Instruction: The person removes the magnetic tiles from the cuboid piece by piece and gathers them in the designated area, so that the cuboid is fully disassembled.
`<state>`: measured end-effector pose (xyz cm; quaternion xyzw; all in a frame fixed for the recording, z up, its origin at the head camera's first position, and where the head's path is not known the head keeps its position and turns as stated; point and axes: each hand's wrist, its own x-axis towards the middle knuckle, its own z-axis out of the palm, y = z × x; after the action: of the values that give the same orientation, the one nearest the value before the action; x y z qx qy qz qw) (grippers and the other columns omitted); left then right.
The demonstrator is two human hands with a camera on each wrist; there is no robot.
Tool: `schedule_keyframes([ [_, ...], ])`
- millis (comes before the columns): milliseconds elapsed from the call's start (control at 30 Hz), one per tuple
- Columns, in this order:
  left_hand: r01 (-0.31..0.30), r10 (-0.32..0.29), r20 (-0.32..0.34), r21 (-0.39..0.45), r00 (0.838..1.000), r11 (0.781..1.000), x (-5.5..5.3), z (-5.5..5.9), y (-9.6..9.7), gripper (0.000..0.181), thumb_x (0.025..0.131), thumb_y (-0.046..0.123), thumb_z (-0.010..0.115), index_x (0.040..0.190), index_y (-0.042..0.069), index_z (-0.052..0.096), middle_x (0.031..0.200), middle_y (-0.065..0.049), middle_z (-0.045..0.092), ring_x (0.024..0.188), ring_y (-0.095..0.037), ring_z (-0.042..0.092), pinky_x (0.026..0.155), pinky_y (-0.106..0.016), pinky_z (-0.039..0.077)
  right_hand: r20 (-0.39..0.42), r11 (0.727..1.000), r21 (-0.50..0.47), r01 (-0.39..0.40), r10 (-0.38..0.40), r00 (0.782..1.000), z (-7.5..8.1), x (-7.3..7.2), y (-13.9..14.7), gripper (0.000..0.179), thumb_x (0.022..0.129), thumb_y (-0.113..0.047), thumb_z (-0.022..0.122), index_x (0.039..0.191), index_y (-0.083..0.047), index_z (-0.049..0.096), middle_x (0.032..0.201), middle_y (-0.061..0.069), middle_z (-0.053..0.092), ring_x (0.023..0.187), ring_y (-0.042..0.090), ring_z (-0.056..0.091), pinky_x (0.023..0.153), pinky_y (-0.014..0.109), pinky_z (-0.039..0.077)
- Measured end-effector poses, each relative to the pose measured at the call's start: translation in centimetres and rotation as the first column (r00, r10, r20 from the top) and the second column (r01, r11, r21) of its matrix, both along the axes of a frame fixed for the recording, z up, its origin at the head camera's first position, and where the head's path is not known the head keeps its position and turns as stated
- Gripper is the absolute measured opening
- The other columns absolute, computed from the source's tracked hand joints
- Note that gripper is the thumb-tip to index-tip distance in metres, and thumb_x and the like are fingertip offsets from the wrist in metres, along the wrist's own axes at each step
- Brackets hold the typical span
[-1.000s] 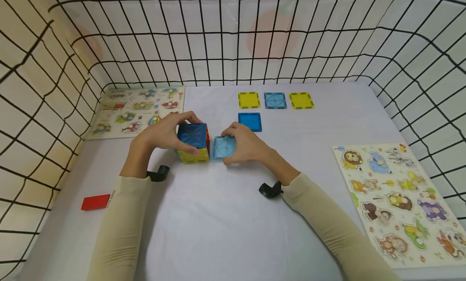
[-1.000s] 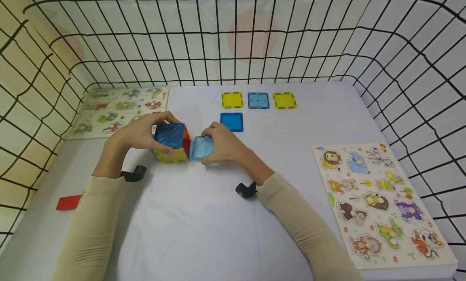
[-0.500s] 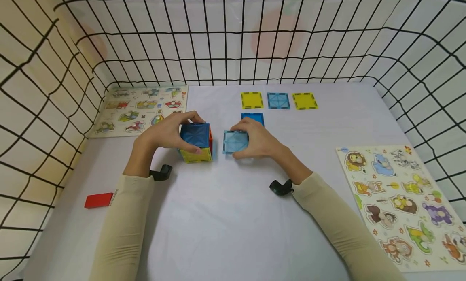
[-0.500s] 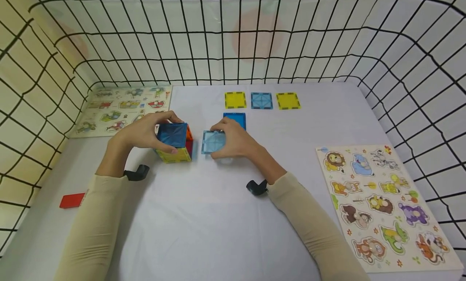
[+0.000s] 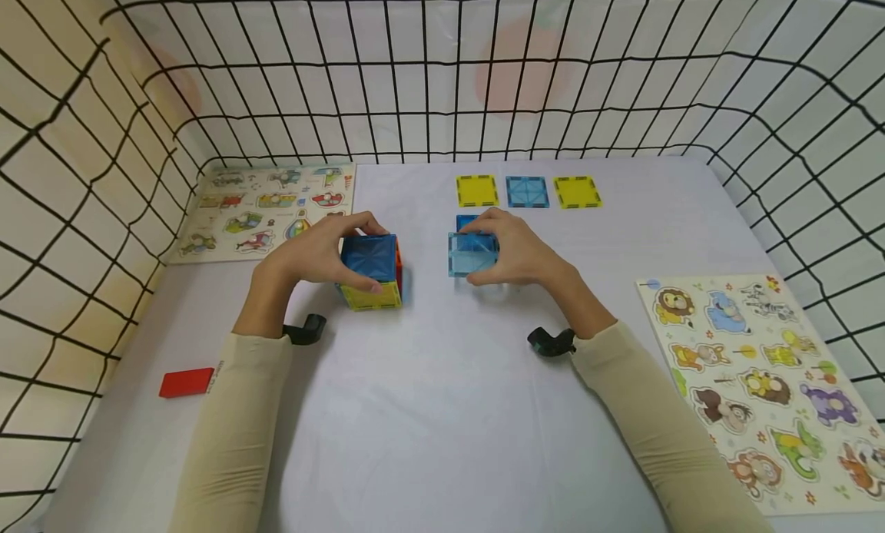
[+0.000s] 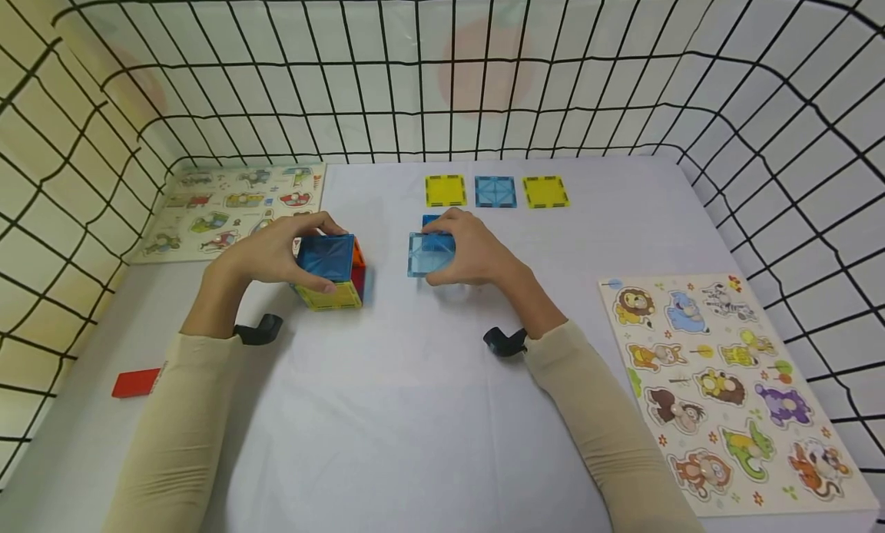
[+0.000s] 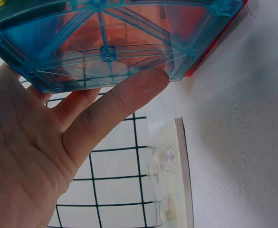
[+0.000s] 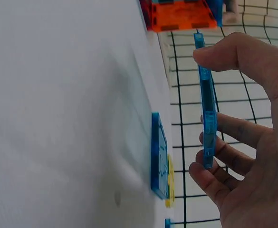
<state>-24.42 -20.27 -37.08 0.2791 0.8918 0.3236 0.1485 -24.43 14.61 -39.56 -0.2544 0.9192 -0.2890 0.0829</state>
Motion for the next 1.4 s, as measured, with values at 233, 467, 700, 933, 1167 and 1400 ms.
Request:
schedule_keyframes([
  [233,-0.001,0.001,-0.004,-0.001,1.000,1.000,0.0,0.1,0.0,0.072,0.069,0.046,0.095,0.128,0.025,0.060,0.134,0.002,0.064,0.122,-0.027,0.058,0.097,-0.049,0.054,0.007,0.999,0.001,0.054,-0.054,0.999,0.2,-0.8,2.2,0.073,0.074,-0.037,0.088,0.140,-0.020,0.063,0.151,0.010,0.050,0.133,0.033,0.049,0.111,0.059,0.045],
  [467,-0.005,0.005,-0.008,-0.017,1.000,1.000,0.2,0.0,0.0,0.072,0.068,0.047,0.095,0.128,0.027,0.059,0.133,0.001,0.063,0.121,-0.027,0.058,0.097,-0.048,0.054,0.031,0.991,0.014,0.130,-0.131,0.991,0.0,-1.6,4.4,0.070,0.077,-0.036,0.087,0.141,-0.019,0.063,0.153,0.011,0.052,0.130,0.034,0.051,0.106,0.057,0.048],
  [700,-0.004,0.004,-0.006,-0.015,1.000,1.000,0.1,0.0,0.0,0.072,0.069,0.047,0.094,0.127,0.026,0.059,0.133,0.001,0.063,0.122,-0.027,0.057,0.098,-0.049,0.054,0.051,0.980,0.030,0.195,-0.196,0.979,0.2,-2.2,6.4,0.070,0.080,-0.036,0.085,0.143,-0.020,0.061,0.153,0.010,0.051,0.128,0.036,0.050,0.105,0.058,0.048],
  [933,-0.007,0.007,-0.002,-0.016,1.000,1.000,0.1,0.1,0.0,0.072,0.068,0.047,0.095,0.127,0.028,0.059,0.132,0.003,0.064,0.121,-0.025,0.057,0.096,-0.047,0.054,0.066,0.974,0.050,0.222,-0.225,0.972,-0.4,-2.8,8.1,0.068,0.083,-0.034,0.082,0.145,-0.021,0.059,0.158,0.010,0.047,0.132,0.039,0.049,0.108,0.060,0.046],
  [1167,-0.006,0.006,-0.005,-0.024,1.000,1.000,0.0,0.0,0.0,0.072,0.068,0.048,0.094,0.128,0.027,0.059,0.133,0.002,0.063,0.123,-0.027,0.057,0.098,-0.049,0.054,0.077,0.973,0.072,0.217,-0.222,0.972,-1.3,-3.3,8.9,0.068,0.083,-0.032,0.081,0.145,-0.017,0.058,0.158,0.014,0.045,0.133,0.041,0.050,0.111,0.060,0.044],
  [1400,-0.002,0.002,-0.013,-0.024,1.000,1.000,0.1,0.1,0.0,0.073,0.069,0.047,0.094,0.129,0.026,0.058,0.134,0.001,0.062,0.123,-0.027,0.057,0.099,-0.050,0.053,0.099,0.973,0.074,0.219,-0.225,0.969,-1.6,-3.4,9.0,0.065,0.084,-0.027,0.081,0.143,-0.013,0.058,0.157,0.016,0.046,0.135,0.038,0.048,0.115,0.058,0.041],
])
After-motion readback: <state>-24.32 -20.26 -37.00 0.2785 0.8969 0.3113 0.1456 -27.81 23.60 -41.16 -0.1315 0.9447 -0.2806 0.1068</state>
